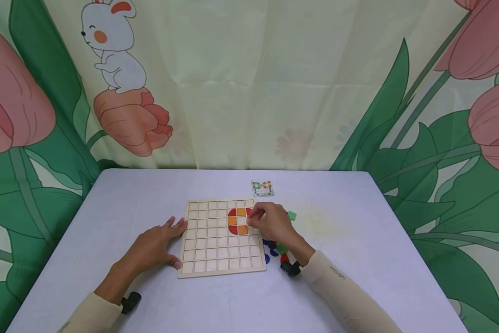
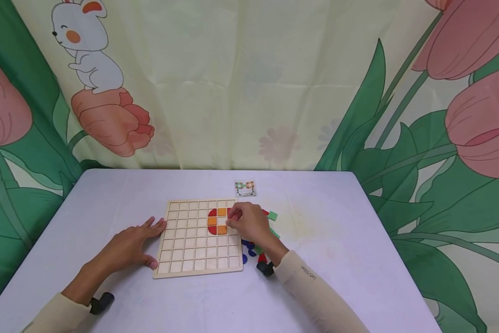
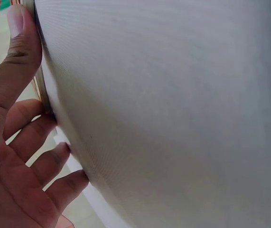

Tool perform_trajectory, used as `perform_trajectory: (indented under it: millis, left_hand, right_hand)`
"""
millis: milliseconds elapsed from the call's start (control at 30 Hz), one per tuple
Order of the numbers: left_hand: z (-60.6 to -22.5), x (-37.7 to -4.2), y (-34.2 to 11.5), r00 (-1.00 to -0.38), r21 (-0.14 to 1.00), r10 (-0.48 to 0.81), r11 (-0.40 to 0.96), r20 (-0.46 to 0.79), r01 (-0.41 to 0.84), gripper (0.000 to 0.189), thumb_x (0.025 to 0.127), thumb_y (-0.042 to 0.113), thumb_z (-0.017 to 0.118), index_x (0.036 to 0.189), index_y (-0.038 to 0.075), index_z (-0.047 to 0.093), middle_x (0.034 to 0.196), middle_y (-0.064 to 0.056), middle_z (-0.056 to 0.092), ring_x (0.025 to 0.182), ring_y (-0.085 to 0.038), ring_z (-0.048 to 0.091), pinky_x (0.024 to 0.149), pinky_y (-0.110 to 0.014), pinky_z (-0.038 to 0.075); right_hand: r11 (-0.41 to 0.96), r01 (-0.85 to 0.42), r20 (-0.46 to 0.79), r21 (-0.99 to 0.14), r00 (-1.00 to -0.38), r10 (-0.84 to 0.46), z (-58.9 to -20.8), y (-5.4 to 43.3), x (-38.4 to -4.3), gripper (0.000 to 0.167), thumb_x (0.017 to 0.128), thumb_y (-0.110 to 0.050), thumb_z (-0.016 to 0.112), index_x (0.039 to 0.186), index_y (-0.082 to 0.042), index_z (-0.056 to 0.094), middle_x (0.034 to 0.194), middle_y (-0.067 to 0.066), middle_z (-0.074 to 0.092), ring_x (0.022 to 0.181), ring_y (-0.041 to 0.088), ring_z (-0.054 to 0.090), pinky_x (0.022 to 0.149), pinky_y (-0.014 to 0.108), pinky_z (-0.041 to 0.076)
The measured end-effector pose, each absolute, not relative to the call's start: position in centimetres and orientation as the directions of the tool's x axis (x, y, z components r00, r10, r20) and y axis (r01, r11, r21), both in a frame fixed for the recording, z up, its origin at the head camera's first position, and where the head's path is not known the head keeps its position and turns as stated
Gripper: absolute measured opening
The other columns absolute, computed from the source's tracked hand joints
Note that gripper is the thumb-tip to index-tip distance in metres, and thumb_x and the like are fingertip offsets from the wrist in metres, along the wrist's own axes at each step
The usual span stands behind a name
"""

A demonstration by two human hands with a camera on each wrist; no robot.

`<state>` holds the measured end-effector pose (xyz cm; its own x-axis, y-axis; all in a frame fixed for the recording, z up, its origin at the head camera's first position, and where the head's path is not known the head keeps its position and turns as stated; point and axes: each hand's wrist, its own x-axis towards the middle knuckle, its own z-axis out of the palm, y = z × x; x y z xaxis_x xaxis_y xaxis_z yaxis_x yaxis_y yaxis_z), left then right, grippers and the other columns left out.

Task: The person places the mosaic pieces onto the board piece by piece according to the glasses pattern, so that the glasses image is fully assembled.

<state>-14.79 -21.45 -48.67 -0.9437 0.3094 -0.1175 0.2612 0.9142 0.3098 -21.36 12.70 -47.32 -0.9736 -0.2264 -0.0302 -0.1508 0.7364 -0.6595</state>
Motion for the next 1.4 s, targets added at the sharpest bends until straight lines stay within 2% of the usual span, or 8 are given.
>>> perform_trajectory:
  millis: [200,400,533,833,1167,1400]
  left_hand:
    - [-48.7,-14.8,-21.6,-0.942,0.314,0.316,0.911,-0.115,0.267,0.122,0.055,0.051,0.099,0.160,0.012,0.048,0.164,-0.025,0.044,0.137,-0.057,0.056,0.098,-0.067,0.053]
    - [-48.7,-14.7,-21.6,-0.944,0.316,0.310,0.912,-0.116,0.261,0.123,0.055,0.051,0.099,0.160,0.013,0.048,0.164,-0.026,0.044,0.138,-0.057,0.056,0.099,-0.067,0.053]
    - [-48.6,-14.7,-21.6,-0.944,0.322,0.309,0.911,-0.119,0.257,0.124,0.054,0.052,0.098,0.160,0.013,0.048,0.165,-0.026,0.043,0.138,-0.057,0.055,0.099,-0.068,0.053]
    - [-48.7,-14.7,-21.7,-0.945,0.328,0.303,0.911,-0.123,0.249,0.124,0.054,0.052,0.098,0.161,0.014,0.047,0.165,-0.025,0.042,0.138,-0.058,0.055,0.100,-0.069,0.052]
    - [-49.0,-14.8,-21.7,-0.948,0.325,0.296,0.914,-0.120,0.244,0.123,0.055,0.052,0.098,0.161,0.015,0.047,0.166,-0.024,0.042,0.138,-0.058,0.054,0.101,-0.069,0.052]
    - [-49.0,-14.9,-21.8,-0.946,0.330,0.304,0.909,-0.110,0.254,0.123,0.055,0.051,0.098,0.160,0.014,0.048,0.165,-0.024,0.043,0.138,-0.058,0.054,0.100,-0.069,0.052]
  right_hand:
    - [0.757,-0.050,-0.067,-0.652,-0.990,-0.123,-47.1,14.6,-21.7,0.012,0.091,-0.024,0.086,0.097,-0.023,0.076,0.084,-0.003,0.068,0.076,0.019,0.060,0.055,0.028,0.048]
    - [0.773,-0.009,-0.059,-0.634,-0.997,-0.059,-47.3,16.9,-22.4,0.014,0.091,-0.024,0.087,0.101,-0.020,0.077,0.086,0.000,0.069,0.082,0.020,0.061,0.066,0.028,0.049]
    - [0.784,0.013,-0.057,-0.621,-0.998,-0.029,-47.6,18.5,-22.8,0.017,0.092,-0.023,0.086,0.106,-0.018,0.078,0.092,0.002,0.072,0.089,0.021,0.064,0.069,0.029,0.052]
    - [0.819,0.094,-0.106,-0.566,-0.994,0.041,-48.3,20.5,-23.8,0.024,0.093,-0.023,0.084,0.115,-0.015,0.078,0.109,0.009,0.074,0.102,0.027,0.067,0.082,0.040,0.056]
    - [0.842,0.097,-0.119,-0.530,-0.992,0.040,-48.5,20.3,-24.2,0.018,0.093,-0.022,0.084,0.107,-0.015,0.078,0.101,0.008,0.070,0.095,0.024,0.063,0.075,0.034,0.053]
    - [0.812,0.017,-0.101,-0.583,-0.994,-0.051,-49.0,20.0,-24.6,0.019,0.093,-0.013,0.083,0.107,-0.020,0.074,0.109,0.006,0.073,0.107,0.026,0.065,0.087,0.040,0.060]
